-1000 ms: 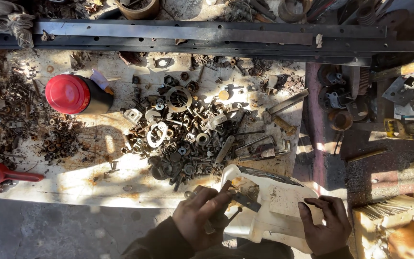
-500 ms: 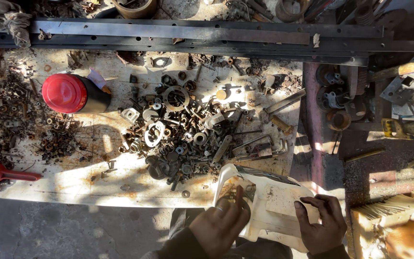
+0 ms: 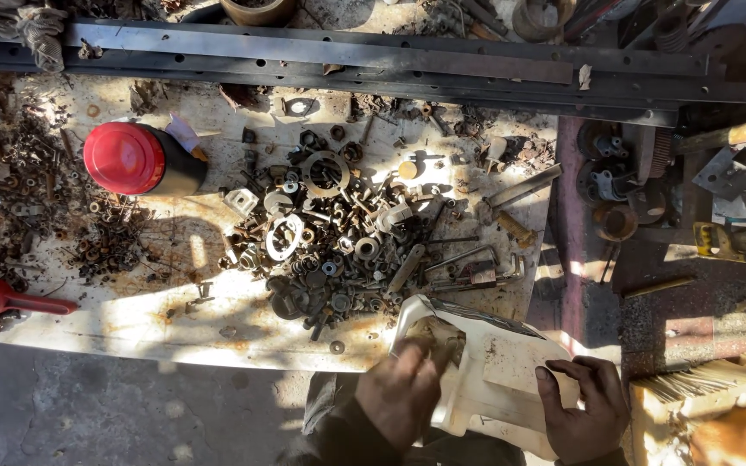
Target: Sorting through a pile of metal bolts, nuts, and washers on a workbench and picking specific items to place in a container.
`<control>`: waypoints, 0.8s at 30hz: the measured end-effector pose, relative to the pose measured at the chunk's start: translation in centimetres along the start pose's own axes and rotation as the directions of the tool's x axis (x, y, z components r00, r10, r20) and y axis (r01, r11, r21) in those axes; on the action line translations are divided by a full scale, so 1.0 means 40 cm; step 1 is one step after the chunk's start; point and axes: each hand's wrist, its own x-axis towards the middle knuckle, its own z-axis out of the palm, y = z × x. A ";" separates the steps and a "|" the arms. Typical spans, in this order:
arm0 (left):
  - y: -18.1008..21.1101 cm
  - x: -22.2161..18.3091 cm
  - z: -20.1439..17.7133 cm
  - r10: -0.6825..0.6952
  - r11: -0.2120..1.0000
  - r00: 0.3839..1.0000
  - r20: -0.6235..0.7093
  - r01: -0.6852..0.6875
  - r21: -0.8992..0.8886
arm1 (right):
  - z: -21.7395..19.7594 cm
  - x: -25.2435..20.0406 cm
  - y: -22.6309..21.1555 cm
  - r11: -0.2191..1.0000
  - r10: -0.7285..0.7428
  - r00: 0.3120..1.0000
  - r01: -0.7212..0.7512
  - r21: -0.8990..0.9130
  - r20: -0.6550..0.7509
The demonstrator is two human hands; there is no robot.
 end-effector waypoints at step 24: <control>-0.342 0.129 -0.072 -0.004 0.848 0.954 -0.300 0.163 0.505 | 0.005 -0.020 0.013 0.996 0.087 0.996 -0.086 -0.028 0.033</control>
